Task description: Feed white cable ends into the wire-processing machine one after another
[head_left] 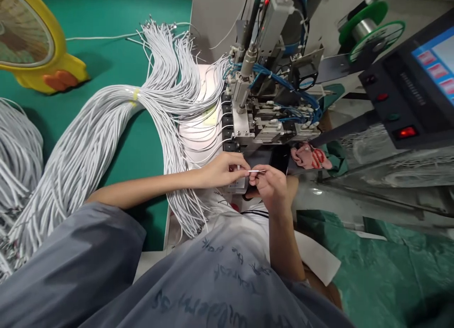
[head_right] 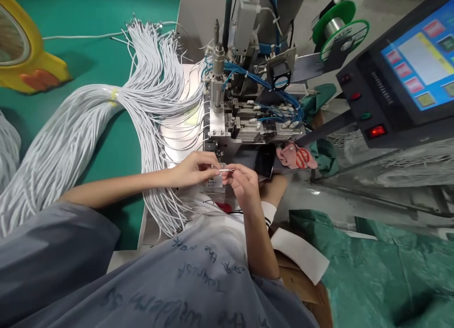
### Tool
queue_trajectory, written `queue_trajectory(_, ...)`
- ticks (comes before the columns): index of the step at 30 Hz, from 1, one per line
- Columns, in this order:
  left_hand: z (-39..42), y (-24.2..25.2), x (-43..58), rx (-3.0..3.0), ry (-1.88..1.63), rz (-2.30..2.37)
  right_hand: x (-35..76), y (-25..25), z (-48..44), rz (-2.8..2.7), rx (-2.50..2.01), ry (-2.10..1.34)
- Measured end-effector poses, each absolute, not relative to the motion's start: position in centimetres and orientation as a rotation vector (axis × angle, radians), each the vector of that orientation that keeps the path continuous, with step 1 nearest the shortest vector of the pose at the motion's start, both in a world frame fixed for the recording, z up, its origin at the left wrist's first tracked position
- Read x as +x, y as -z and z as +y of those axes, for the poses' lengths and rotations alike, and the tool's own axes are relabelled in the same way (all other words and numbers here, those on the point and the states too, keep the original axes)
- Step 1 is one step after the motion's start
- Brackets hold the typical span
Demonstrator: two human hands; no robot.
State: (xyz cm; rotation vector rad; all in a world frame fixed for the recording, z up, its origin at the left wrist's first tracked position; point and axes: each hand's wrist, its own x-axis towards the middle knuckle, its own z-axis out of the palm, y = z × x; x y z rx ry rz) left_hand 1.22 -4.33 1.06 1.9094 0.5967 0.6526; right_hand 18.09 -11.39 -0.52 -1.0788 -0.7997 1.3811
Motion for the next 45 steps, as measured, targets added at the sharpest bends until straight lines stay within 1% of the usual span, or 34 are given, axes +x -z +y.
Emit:
queue_trajectory(7, -4.4, -1.2, 1.3, 1.861, -0.697, 0.584, 17.8, 1.5, -11.3, -0.855, -1.100, -1.380)
queue_trajectory(13, -4.6, -1.1, 1.4, 1.900, -0.668, 0.551, 16.6, 2.4, -11.0, -0.926, -1.161, -1.052)
queue_trajectory(17, -4.5, -1.2, 1.3, 1.885, -0.630, 0.572, 17.2, 1.7, -11.1, -1.023, -1.200, -1.054)
queue_trajectory(22, -4.4, -1.1, 1.2, 2.066, -0.675, 0.598, 18.3, 0.1, -10.9, -1.233, -1.373, -0.974)
queue_trajectory(29, -4.9, -0.4, 1.8, 1.865, -0.632, 0.758, 16.3, 2.1, -11.0, -1.114, -1.368, -0.776)
queue_trajectory(32, -4.5, -0.1, 1.5, 2.096, -0.666, 0.715, 16.4, 2.0, -11.1, -1.199, -1.447, -0.644)
queue_trajectory(34, -4.2, 0.1, 1.2, 2.333, -0.669, 0.660, 17.0, 1.5, -11.0, -1.337, -1.496, -0.634)
queue_trajectory(36, -4.1, 0.3, 1.1, 2.436, -0.664, 0.669, 17.4, 1.1, -10.8, -1.423, -1.504, -0.666)
queue_trajectory(40, -4.6, 0.4, 1.5, 2.144, -0.647, 0.795, 16.8, 1.7, -10.6, -1.294, -1.447, -0.621)
queue_trajectory(42, -4.6, 0.1, 1.8, 2.027, -0.590, 0.778, 16.2, 2.5, -10.5, -1.195, -1.410, -0.604)
queue_trajectory(45, -3.8, -0.2, 1.6, 2.185, -0.488, 0.674, 16.1, 3.8, -9.9, -1.128, -1.407, -0.659)
